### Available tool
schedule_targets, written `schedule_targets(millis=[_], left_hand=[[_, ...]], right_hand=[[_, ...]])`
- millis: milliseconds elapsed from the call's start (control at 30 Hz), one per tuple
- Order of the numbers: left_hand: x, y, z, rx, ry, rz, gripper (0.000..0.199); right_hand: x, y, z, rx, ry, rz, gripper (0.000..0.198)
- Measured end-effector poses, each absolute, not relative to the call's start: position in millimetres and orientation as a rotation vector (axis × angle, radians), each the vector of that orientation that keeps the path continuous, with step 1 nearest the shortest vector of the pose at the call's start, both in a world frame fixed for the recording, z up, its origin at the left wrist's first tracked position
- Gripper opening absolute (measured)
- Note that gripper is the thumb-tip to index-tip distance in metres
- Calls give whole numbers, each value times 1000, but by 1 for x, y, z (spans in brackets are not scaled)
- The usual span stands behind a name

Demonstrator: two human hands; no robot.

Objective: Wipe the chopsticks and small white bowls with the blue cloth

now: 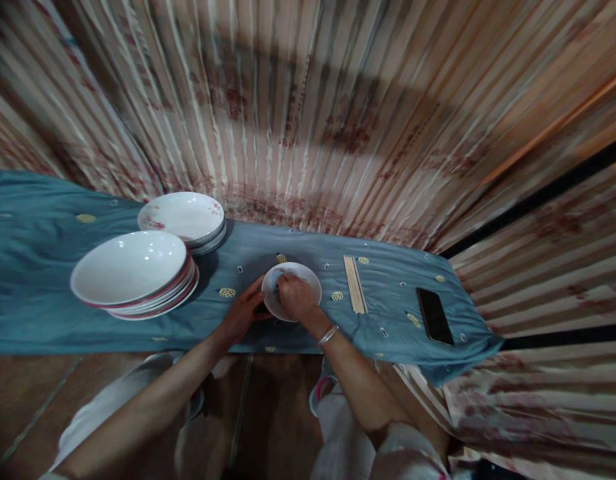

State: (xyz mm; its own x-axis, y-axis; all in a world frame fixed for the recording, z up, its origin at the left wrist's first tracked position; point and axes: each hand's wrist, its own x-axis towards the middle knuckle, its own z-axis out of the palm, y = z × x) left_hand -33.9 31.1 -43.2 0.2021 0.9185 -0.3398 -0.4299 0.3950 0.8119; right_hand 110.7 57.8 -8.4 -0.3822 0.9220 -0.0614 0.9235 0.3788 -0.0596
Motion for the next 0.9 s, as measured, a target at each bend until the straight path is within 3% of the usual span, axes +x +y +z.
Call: schedule_targets(millis=[233,533,733,900], left_hand=[[-33,31,-42,639,978,1039,59],[-34,30,-42,627,957,1018,62],[-34,28,-39,650,951,1023,61],[-34,25,-38,679,934,1038,64]], right_hand=[[121,68,-13,1665,2577,85,28],[143,55,-22,1618,2596,109,27],[144,36,-17,1687,2521,-98,17],[140,26,-9,1704,2630,-470,18]])
